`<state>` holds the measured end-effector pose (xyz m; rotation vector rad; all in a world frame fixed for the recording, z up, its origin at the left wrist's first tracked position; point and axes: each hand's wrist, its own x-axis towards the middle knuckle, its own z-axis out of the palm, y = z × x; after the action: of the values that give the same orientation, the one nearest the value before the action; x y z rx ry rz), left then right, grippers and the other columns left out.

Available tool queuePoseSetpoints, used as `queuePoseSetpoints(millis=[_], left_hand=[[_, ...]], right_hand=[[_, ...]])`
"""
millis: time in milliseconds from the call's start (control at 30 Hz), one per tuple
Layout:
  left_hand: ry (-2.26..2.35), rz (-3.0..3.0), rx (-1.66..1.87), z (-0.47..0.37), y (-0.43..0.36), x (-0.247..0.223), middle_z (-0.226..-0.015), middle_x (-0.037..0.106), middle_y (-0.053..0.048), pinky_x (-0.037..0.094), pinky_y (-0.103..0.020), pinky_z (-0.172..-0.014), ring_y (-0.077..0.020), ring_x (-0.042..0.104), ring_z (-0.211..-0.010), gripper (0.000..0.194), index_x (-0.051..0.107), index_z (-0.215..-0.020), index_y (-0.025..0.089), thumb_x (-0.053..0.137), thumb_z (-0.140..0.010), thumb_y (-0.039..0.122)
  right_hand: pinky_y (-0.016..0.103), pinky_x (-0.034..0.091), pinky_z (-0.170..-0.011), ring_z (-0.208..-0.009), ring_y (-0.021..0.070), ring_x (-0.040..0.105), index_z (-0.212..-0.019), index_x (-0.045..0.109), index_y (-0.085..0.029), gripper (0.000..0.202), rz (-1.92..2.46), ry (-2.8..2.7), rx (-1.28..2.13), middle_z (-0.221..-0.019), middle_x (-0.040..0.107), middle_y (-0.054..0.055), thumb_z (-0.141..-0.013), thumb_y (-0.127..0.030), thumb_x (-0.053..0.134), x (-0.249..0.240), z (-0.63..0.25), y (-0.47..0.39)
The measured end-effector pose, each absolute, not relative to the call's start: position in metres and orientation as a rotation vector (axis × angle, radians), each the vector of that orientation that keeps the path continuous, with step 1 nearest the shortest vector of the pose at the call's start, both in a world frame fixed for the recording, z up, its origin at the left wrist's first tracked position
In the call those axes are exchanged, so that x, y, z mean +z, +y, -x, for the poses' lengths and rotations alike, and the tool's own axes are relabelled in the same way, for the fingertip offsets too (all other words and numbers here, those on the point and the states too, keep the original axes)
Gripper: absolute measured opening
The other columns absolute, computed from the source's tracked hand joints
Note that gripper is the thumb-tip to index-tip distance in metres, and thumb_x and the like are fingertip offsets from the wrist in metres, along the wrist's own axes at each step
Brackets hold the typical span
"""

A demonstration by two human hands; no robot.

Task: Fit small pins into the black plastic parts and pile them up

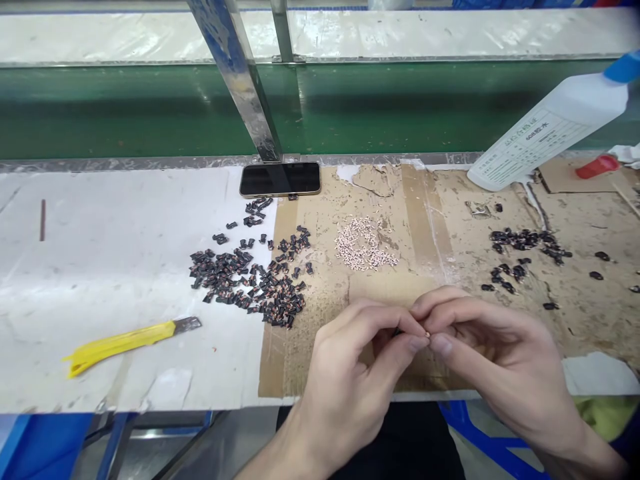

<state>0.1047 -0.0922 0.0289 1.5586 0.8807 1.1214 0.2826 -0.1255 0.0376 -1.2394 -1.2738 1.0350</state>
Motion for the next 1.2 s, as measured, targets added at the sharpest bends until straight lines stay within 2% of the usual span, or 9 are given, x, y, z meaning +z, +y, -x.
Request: queuePoseSetpoints(millis=[133,300,500,700,933,1000,1067,1133,1200], left_hand=[[0.865,-1.600,1.143,-0.101,-0.096,0.031,-0.085,0.077,0.001,0.055,-0.009,-0.077,-0.0063,0.071,-0.077,0.015,0.075,-0.091,0.016,0.078,-0.091,0.002],[0.845,-1.653,1.151,-0.100,-0.099,0.028,-0.085,0.077,-0.001,0.057,-0.010,-0.077,-0.0079,0.073,-0.076,0.014,0.075,-0.090,0.014,0.079,-0.090,0.001],[0.755,-1.793,1.164,-0.097,-0.104,0.019,-0.086,0.078,-0.004,0.061,-0.016,-0.077,-0.0108,0.073,-0.074,0.008,0.076,-0.095,0.012,0.075,-0.095,0.004],[0.762,-1.847,1.151,-0.096,-0.116,0.009,-0.086,0.077,-0.006,0.061,-0.019,-0.071,-0.0121,0.074,-0.072,0.010,0.077,-0.098,0.011,0.070,-0.098,0.004],[0.829,-1.741,1.143,-0.099,-0.124,0.008,-0.087,0.079,-0.005,0.062,-0.015,-0.072,-0.0105,0.075,-0.072,0.008,0.079,-0.099,0.013,0.074,-0.097,0.006],[0.939,-1.679,1.124,-0.096,-0.124,0.007,-0.086,0.081,-0.001,0.063,-0.015,-0.071,-0.0102,0.075,-0.068,0.014,0.079,-0.103,0.017,0.081,-0.092,0.008],[1.070,-1.600,1.121,-0.090,-0.125,0.006,-0.086,0.082,0.002,0.064,-0.016,-0.069,-0.0106,0.075,-0.066,0.022,0.078,-0.102,0.021,0.086,-0.087,0.008],[1.149,-1.528,1.118,-0.084,-0.126,0.004,-0.087,0.083,0.004,0.064,-0.017,-0.069,-0.0112,0.077,-0.069,0.024,0.077,-0.098,0.024,0.086,-0.085,0.006],[1.168,-1.494,1.108,-0.080,-0.127,0.003,-0.088,0.084,0.006,0.064,-0.016,-0.072,-0.0103,0.078,-0.073,0.023,0.077,-0.096,0.024,0.084,-0.087,0.004]], right_hand=[[0.014,0.065,-0.073,-0.084,0.0107,0.079,-0.094,0.081,-0.027,0.017,1.158,-1.290,1.135,-0.100,0.078,0.001,-0.094,-0.012,0.075,0.035,-0.285,-0.129],[0.014,0.065,-0.075,-0.088,0.0113,0.078,-0.097,0.081,-0.027,0.017,1.147,-1.342,1.200,-0.101,0.077,0.002,-0.091,-0.011,0.079,0.032,-0.293,-0.134],[0.013,0.063,-0.070,-0.080,0.0102,0.076,-0.092,0.078,-0.027,0.011,1.200,-1.333,1.332,-0.099,0.076,0.002,-0.096,-0.017,0.075,0.034,-0.296,-0.139],[0.014,0.062,-0.077,-0.087,0.0108,0.075,-0.093,0.074,-0.027,0.009,1.282,-1.319,1.311,-0.100,0.073,0.003,-0.100,-0.022,0.070,0.031,-0.292,-0.154],[0.020,0.063,-0.075,-0.087,0.0137,0.072,-0.094,0.068,-0.025,0.009,1.369,-1.387,1.144,-0.101,0.069,0.004,-0.102,-0.022,0.066,0.022,-0.292,-0.162],[0.023,0.062,-0.079,-0.092,0.0154,0.071,-0.094,0.068,-0.025,0.010,1.446,-1.477,0.957,-0.104,0.068,0.005,-0.099,-0.016,0.067,0.018,-0.298,-0.162],[0.029,0.060,-0.089,-0.101,0.0184,0.070,-0.096,0.069,-0.025,0.014,1.533,-1.610,0.705,-0.111,0.069,0.006,-0.095,-0.010,0.069,0.014,-0.304,-0.161],[0.036,0.058,-0.096,-0.107,0.0224,0.070,-0.099,0.070,-0.025,0.017,1.590,-1.765,0.501,-0.117,0.070,0.007,-0.092,-0.009,0.072,0.011,-0.308,-0.159],[0.041,0.057,-0.096,-0.108,0.0254,0.071,-0.101,0.069,-0.025,0.020,1.608,-1.901,0.388,-0.120,0.072,0.008,-0.090,-0.009,0.073,0.008,-0.308,-0.157]])
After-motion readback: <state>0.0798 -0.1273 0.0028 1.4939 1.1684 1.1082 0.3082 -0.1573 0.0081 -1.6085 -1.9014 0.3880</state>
